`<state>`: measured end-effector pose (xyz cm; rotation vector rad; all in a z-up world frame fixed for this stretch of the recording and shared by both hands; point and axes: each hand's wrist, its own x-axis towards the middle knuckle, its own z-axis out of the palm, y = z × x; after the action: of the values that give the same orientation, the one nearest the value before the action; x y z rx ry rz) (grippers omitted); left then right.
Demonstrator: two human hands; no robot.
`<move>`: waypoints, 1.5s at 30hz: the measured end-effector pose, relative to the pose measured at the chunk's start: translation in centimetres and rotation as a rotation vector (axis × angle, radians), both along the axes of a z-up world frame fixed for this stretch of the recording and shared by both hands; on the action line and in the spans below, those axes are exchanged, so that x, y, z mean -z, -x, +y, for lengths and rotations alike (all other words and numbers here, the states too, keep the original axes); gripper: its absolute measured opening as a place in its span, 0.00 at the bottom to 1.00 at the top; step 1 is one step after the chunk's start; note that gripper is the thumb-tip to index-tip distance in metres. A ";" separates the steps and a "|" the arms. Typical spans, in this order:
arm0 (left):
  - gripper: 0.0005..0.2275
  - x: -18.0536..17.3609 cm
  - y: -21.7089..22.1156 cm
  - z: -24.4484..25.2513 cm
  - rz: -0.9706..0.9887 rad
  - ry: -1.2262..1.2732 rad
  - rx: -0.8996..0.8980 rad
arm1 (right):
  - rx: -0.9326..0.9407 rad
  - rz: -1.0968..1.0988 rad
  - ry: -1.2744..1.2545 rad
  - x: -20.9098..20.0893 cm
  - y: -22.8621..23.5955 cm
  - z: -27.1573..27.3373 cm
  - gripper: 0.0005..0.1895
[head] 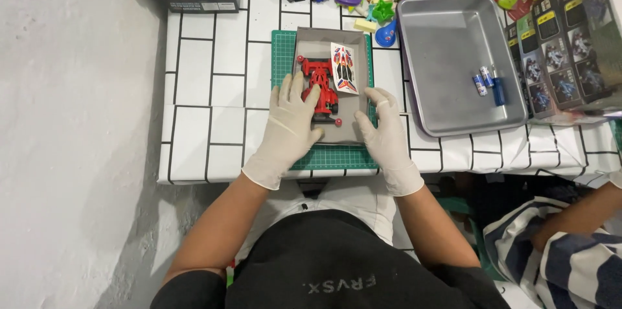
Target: The person assembles a red and black toy car on a green cutting mat, attaching wheels and body parts. They then place the completed toy into a cardboard box and add a sticker sheet. Finally, they open a new box containing a yellow toy truck.
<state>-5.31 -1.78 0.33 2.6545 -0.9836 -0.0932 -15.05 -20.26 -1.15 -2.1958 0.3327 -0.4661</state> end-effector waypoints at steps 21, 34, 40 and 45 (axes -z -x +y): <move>0.43 -0.5 -4.5 -1.6 0.162 0.241 0.008 | 0.097 0.023 -0.216 2.7 -3.7 -1.7 0.31; 0.35 -2.7 -3.7 -2.4 0.479 0.389 -0.434 | 0.073 0.157 -0.349 1.5 -3.5 -3.3 0.31; 0.28 -4.0 -3.3 -2.6 0.560 0.341 -0.568 | -0.017 0.313 -0.347 0.8 -3.9 -4.2 0.28; 0.22 0.9 -3.6 -1.4 0.530 0.397 -0.518 | -0.034 0.378 -0.349 0.4 -4.1 -4.4 0.31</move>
<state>-1.72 -3.19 -0.60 2.2446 -0.1185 -0.4097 -10.98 -24.65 -1.57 -1.9320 0.5345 0.0335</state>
